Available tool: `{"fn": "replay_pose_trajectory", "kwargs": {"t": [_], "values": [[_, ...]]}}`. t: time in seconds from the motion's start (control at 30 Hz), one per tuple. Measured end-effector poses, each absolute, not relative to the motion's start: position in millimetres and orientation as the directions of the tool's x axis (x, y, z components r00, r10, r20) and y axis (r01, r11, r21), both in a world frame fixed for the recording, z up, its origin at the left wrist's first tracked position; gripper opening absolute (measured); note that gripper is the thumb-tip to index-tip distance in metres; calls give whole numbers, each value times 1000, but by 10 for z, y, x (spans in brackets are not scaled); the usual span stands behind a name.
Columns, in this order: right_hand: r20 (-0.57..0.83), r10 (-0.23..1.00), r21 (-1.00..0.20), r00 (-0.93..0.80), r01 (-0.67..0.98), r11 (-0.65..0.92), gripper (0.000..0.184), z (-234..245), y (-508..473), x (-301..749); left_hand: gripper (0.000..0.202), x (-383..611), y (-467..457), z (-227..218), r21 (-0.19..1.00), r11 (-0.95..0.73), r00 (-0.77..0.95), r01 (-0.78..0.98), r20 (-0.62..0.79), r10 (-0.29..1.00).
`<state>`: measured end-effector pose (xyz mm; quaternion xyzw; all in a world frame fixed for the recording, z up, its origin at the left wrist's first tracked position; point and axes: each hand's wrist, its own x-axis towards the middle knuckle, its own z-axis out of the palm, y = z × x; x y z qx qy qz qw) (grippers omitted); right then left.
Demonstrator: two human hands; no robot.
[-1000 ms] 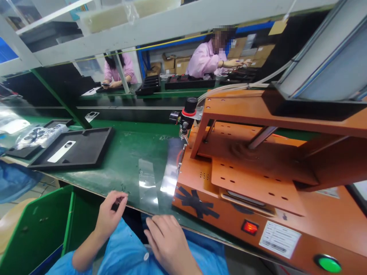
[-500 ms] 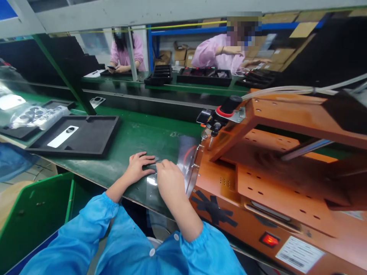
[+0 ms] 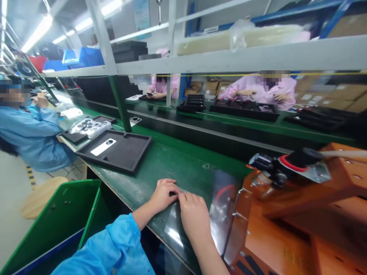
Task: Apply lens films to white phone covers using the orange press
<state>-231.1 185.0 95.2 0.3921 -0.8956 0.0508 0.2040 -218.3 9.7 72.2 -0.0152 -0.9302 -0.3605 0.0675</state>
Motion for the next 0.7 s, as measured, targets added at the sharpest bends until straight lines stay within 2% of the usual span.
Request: {"fn": "replay_pose_trajectory", "kwargs": {"t": [0.17,0.43,0.5,0.63,0.7], "values": [[410,-733,166,-543,-745,646,20,1076,1825,-2304,13,-2161,87,679,660,742,-988,118,155,19],[425,-717,206,-553,-712,672,17,1013,1815,-2335,17,-2148,68,686,626,763,-985,159,154,80],[454,-686,194,-569,-688,699,17,1061,1881,-2272,32,-2120,65,691,620,765,-984,171,150,99],[576,-611,152,-543,-663,733,18,1262,2217,-2003,76,-2057,80,677,570,784,-970,244,159,187],[693,-555,100,-461,-700,707,14,1296,2415,-1830,83,-2055,89,681,538,796,-961,275,154,229]]}}
